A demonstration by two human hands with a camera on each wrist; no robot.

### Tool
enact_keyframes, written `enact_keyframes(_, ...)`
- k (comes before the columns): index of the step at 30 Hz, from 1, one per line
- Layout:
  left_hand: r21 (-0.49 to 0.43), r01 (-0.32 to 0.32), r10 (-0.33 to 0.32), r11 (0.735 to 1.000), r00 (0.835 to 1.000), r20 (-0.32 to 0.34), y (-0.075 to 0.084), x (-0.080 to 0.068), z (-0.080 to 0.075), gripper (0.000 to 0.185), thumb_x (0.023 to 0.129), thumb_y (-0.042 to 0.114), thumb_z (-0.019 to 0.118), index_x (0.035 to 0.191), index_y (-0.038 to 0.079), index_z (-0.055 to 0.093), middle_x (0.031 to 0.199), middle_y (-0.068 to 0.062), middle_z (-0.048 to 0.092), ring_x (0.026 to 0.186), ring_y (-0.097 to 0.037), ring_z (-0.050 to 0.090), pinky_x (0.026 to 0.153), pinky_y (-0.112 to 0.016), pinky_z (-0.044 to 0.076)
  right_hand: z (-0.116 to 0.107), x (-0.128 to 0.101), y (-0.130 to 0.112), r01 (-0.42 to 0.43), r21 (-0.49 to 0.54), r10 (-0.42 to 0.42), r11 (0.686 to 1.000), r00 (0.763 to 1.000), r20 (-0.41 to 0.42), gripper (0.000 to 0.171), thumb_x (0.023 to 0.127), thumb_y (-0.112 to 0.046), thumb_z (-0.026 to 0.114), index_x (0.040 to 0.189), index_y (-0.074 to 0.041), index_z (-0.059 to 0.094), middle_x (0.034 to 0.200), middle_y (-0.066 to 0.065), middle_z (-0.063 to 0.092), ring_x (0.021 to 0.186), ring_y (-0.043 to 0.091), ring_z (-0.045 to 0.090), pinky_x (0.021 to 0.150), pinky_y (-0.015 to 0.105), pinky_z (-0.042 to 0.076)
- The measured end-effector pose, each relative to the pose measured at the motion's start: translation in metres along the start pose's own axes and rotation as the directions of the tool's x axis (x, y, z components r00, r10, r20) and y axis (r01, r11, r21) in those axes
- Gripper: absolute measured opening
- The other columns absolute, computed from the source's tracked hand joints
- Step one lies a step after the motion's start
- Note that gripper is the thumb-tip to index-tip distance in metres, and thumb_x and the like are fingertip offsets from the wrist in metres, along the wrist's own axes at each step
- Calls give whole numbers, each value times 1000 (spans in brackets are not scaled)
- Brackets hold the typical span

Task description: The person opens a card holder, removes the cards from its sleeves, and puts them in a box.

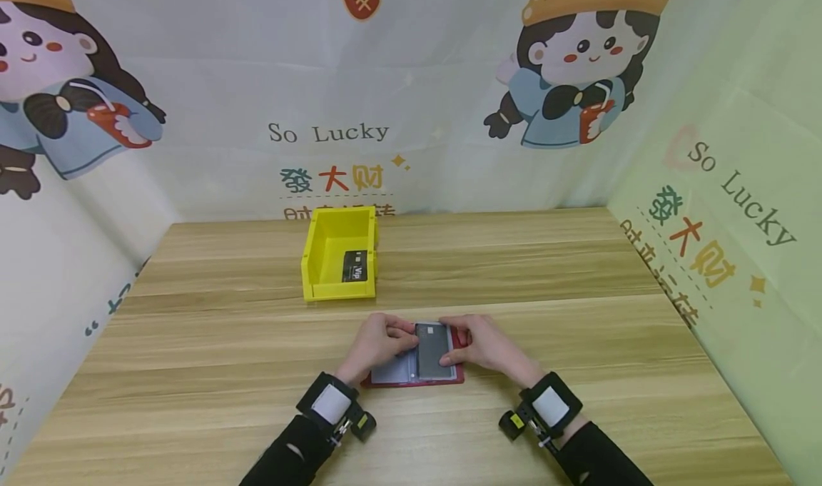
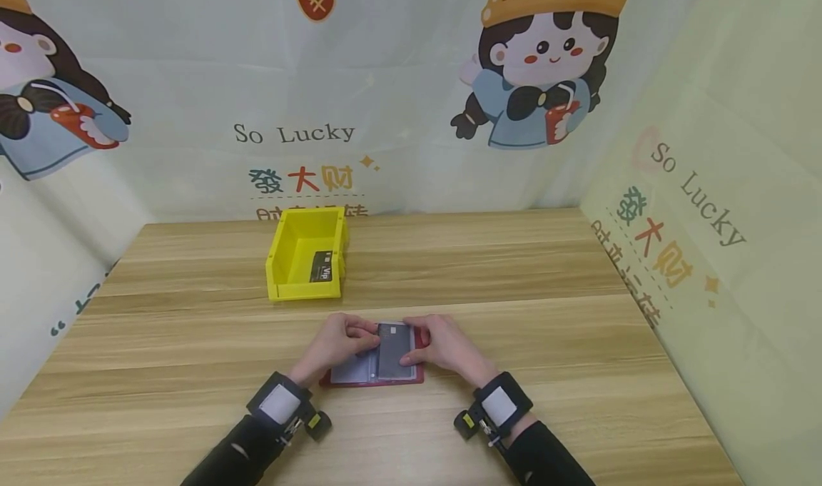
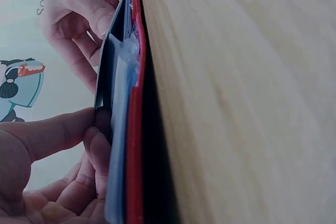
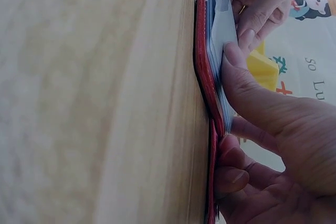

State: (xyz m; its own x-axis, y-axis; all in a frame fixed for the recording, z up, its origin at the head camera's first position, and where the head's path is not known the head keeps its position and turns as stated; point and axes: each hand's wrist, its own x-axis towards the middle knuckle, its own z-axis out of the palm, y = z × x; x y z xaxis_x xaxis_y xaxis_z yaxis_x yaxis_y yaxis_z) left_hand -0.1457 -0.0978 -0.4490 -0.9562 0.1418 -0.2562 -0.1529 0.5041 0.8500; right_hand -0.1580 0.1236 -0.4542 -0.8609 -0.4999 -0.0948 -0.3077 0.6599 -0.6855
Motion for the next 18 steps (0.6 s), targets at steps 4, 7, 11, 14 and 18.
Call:
enact_keyframes(4,-23,-2,2,1000,1000,0,0,1,1,19,90,9,73,107,1,72,88,-9,77,77,-11,65,69,-22,48,0,0,-1,-7,4,7,1000,1000,5,71,80,-26,85,140,-2,57,114,9,66,83,13,47,65,19,33)
enact_keyframes(7,-37,0,0,999,1000,1,-1,1,1,19,90,7,72,108,0,72,87,-8,76,77,-11,64,67,-22,48,0,0,-1,-10,5,10,1000,1000,4,71,80,-25,85,140,-2,57,109,8,65,80,13,46,63,19,31)
enact_keyframes(11,-37,-7,8,999,1000,14,-1,0,0,22,90,5,71,112,-2,71,87,-8,74,77,-12,61,67,-22,46,0,0,-2,-13,7,13,1000,1000,1,71,80,-24,85,140,-2,57,101,5,62,77,13,44,61,19,30)
enact_keyframes(14,-49,-8,10,999,1000,23,-1,-1,-1,24,91,4,70,114,-4,69,87,-9,72,76,-12,59,66,-22,45,0,0,-2,-14,10,14,1000,1000,2,71,80,-24,85,140,-2,57,98,5,60,77,13,44,61,19,29)
enact_keyframes(18,-71,-2,5,997,999,38,0,-2,-2,26,92,2,67,117,-5,66,89,-10,71,77,-12,58,67,-22,45,0,0,-2,-16,9,16,1000,1000,0,71,80,-24,85,140,-2,57,105,7,63,82,13,46,63,19,31)
